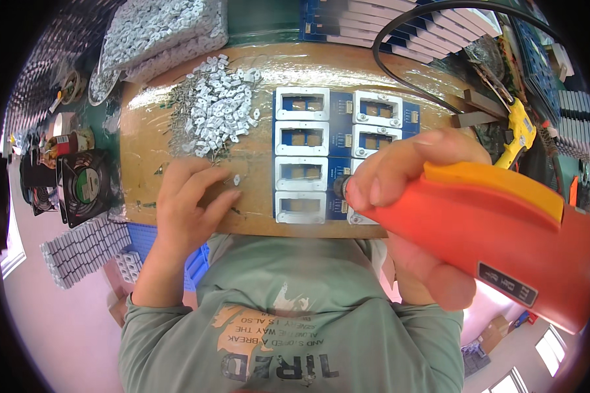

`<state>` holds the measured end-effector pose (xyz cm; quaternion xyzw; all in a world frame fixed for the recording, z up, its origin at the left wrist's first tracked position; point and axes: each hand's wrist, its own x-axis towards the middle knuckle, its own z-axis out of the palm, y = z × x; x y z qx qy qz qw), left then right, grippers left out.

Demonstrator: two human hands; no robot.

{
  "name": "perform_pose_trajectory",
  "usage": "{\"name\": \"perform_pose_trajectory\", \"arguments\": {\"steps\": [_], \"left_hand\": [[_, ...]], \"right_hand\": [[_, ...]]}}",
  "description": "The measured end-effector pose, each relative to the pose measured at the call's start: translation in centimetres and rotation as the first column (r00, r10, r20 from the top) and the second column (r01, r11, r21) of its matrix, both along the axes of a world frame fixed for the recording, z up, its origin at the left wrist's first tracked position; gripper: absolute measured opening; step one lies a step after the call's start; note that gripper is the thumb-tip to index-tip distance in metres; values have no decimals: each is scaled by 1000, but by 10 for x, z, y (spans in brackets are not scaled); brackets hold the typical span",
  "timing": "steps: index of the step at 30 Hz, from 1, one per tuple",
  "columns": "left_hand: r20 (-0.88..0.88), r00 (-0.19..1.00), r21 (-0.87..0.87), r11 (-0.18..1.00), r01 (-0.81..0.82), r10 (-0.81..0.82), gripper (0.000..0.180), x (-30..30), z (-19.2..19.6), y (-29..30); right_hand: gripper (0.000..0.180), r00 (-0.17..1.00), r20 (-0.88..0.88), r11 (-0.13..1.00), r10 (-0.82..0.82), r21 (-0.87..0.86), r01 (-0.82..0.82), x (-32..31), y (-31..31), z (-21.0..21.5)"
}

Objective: The person assembles circuit boards by picking up plastic brackets with screws by hand, placing them onto the frames on the boards, and securing them using an electric screwdriver.

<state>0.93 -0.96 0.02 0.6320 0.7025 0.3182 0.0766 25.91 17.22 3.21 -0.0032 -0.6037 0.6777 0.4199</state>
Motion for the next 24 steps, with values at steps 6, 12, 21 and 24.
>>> {"name": "perform_pose_trajectory", "arguments": {"steps": [6, 12, 21, 24], "left_hand": [[-2, 1000, -22, 1000, -19, 19, 21, -5, -7, -9], [0, 1000, -32, 999, 5, -5, 16, 0, -3, -5], [-28, 998, -106, 993, 46, -49, 15, 4, 4, 4], [-60, 997, -200, 979, 36, -49, 17, 4, 10, 9]], "right_hand": [[109, 1000, 12, 998, -9, -69, 10, -1, -3, 4], [109, 1000, 7, 998, 20, -52, -19, -1, -3, 4], [110, 1000, 0, 999, 32, 35, -32, -2, 5, -2], [111, 997, 9, 996, 75, 53, -75, -1, 8, -3]]}}
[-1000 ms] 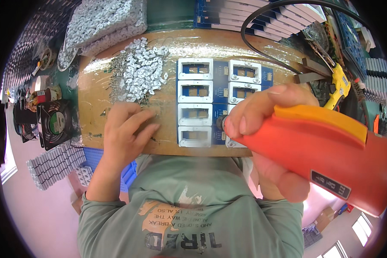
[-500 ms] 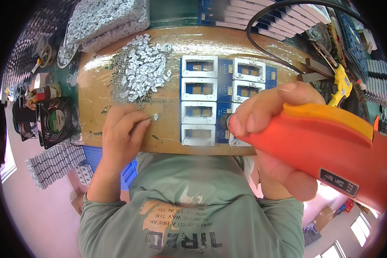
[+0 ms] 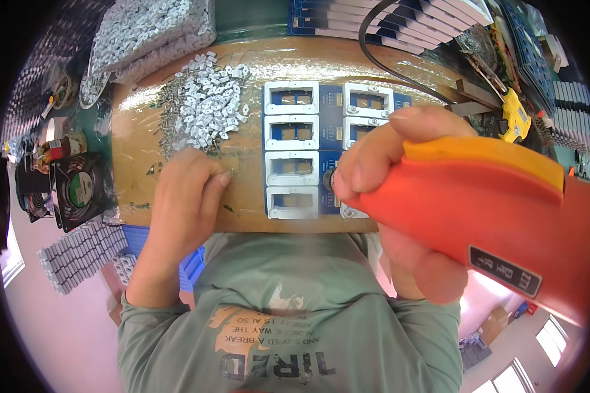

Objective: The person assembles circuit boards by picking up plastic brackets with screws by hand, placing them onto the frames on the boards, and securing them using an electric screwdriver.

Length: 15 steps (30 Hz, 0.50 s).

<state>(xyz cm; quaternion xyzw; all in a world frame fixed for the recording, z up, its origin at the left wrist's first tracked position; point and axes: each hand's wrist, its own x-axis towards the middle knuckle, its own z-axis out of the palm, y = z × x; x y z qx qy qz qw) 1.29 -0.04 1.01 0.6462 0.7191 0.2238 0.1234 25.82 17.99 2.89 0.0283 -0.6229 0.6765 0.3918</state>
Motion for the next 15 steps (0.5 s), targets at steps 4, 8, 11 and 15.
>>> {"name": "perform_pose_trajectory", "arguments": {"steps": [4, 8, 11, 15], "left_hand": [[-103, 995, -42, 999, -13, 9, 16, 10, 3, 6], [-174, 983, 150, 988, -36, 63, 17, 17, -9, -5], [-180, 979, 203, 978, -54, 92, 19, 19, -17, -11], [-43, 998, 282, 959, -32, 46, 23, 19, -24, -15]], "right_hand": [[112, 999, 46, 998, -27, -46, 30, 3, -5, 6], [112, 999, 13, 998, 46, 39, -47, 2, 1, 3], [110, 999, 34, 999, -38, 27, 37, 2, -13, 4], [109, 1000, 5, 985, 13, 171, -14, -2, -8, 2]]}}
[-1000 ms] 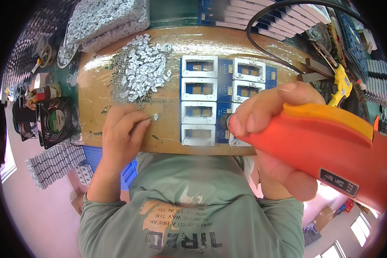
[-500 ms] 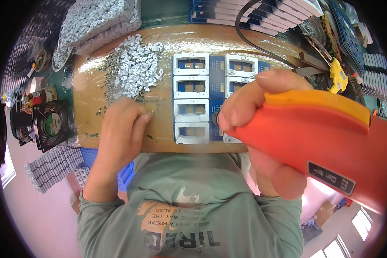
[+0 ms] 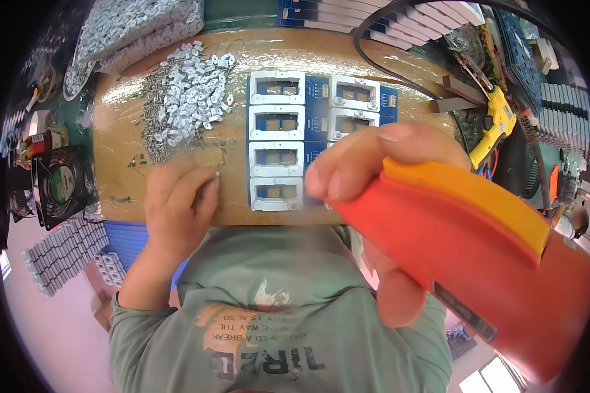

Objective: The person assembles circuit boards by picking up plastic brackets with screws by hand, placing them onto the frames on the boards, and securing them using an electric screwdriver.

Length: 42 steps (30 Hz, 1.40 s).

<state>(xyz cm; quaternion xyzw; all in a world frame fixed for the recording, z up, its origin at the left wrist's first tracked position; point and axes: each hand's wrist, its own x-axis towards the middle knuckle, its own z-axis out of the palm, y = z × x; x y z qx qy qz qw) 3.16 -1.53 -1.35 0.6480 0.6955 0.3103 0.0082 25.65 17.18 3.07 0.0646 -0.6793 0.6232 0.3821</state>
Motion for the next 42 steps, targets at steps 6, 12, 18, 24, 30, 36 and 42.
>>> {"name": "perform_pose_trajectory", "arguments": {"steps": [6, 12, 18, 24, 30, 36, 42], "left_hand": [[312, 922, 19, 972, 234, -228, 25, 25, 13, 7], [363, 899, 32, 968, 250, -244, 24, 30, 0, 12], [362, 900, 39, 969, 245, -242, 28, 28, -1, 14], [337, 908, 102, 968, 229, -250, 19, 32, -4, 17], [355, 902, 112, 969, 219, -245, 17, 31, -8, 14], [357, 899, 114, 967, 229, -255, 17, 32, -11, 15], [360, 896, 105, 966, 237, -259, 18, 31, -11, 13]], "right_hand": [[98, 1000, -4, 997, 0, -71, -1, 8, -17, 32], [74, 996, -6, 985, 84, -150, -83, -13, -42, 42], [73, 994, 37, 989, 99, -117, -94, -27, -50, 42], [73, 998, 42, 988, 45, -151, -38, -35, -60, 43], [72, 990, 110, 990, 92, -121, -78, -40, -64, 49], [76, 987, 124, 995, 99, -34, -95, -48, -62, 43], [78, 987, 147, 998, 60, -2, -61, -45, -66, 42]]}}
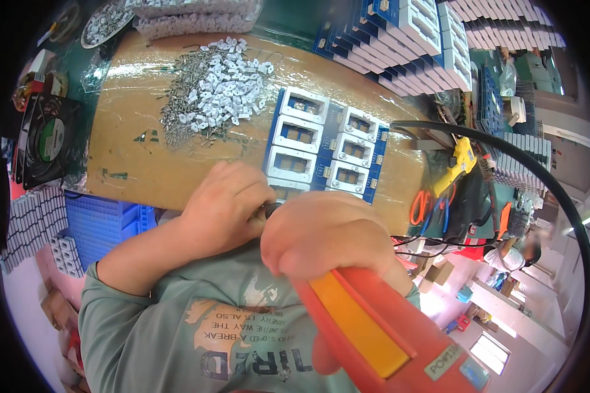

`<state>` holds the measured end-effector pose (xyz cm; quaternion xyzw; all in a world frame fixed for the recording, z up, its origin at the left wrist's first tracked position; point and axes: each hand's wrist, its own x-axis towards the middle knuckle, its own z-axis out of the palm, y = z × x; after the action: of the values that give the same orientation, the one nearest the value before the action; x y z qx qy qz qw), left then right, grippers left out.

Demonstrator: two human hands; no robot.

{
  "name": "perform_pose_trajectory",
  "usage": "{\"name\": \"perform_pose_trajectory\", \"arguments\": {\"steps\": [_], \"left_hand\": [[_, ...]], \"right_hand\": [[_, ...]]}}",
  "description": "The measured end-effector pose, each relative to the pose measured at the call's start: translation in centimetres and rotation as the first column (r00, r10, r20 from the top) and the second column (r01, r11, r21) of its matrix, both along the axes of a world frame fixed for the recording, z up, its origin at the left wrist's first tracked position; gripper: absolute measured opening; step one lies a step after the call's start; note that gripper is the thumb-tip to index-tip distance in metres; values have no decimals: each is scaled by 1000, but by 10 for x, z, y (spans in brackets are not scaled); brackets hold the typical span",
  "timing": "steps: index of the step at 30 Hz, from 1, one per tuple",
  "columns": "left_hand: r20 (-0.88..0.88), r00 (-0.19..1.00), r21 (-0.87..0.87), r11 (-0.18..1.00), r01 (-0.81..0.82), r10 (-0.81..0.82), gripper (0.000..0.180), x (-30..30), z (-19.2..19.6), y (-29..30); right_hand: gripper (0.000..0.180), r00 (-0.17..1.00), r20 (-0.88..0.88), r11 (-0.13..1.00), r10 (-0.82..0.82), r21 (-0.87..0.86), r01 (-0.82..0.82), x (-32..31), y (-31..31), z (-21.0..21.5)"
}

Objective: The person assembles circuit boards by picking up plastic brackets with screws by hand, placing them onto the frames on the boards, and securing them using an electric screwdriver.

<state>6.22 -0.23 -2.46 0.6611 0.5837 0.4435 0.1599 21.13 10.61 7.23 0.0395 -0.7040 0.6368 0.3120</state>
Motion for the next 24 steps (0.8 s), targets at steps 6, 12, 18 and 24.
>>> {"name": "perform_pose_trajectory", "arguments": {"steps": [6, 12, 18, 24], "left_hand": [[-7, 1000, -31, 999, 14, -14, 20, 0, 0, -2], [48, 999, -62, 998, 25, -22, 23, -23, 12, -13], [-130, 987, -73, 991, -109, 99, 21, -50, 15, -14], [-204, 969, -55, 987, -151, 137, 19, -48, 12, -6]], "right_hand": [[89, 985, -110, 990, -135, -59, 129, 1, -8, -17], [101, 974, -208, 996, -94, -32, 89, 25, 21, -9], [105, 969, -184, 981, -167, -129, 144, 53, 46, -24], [106, 959, -163, 971, -231, -108, 216, 51, 48, -36]]}}
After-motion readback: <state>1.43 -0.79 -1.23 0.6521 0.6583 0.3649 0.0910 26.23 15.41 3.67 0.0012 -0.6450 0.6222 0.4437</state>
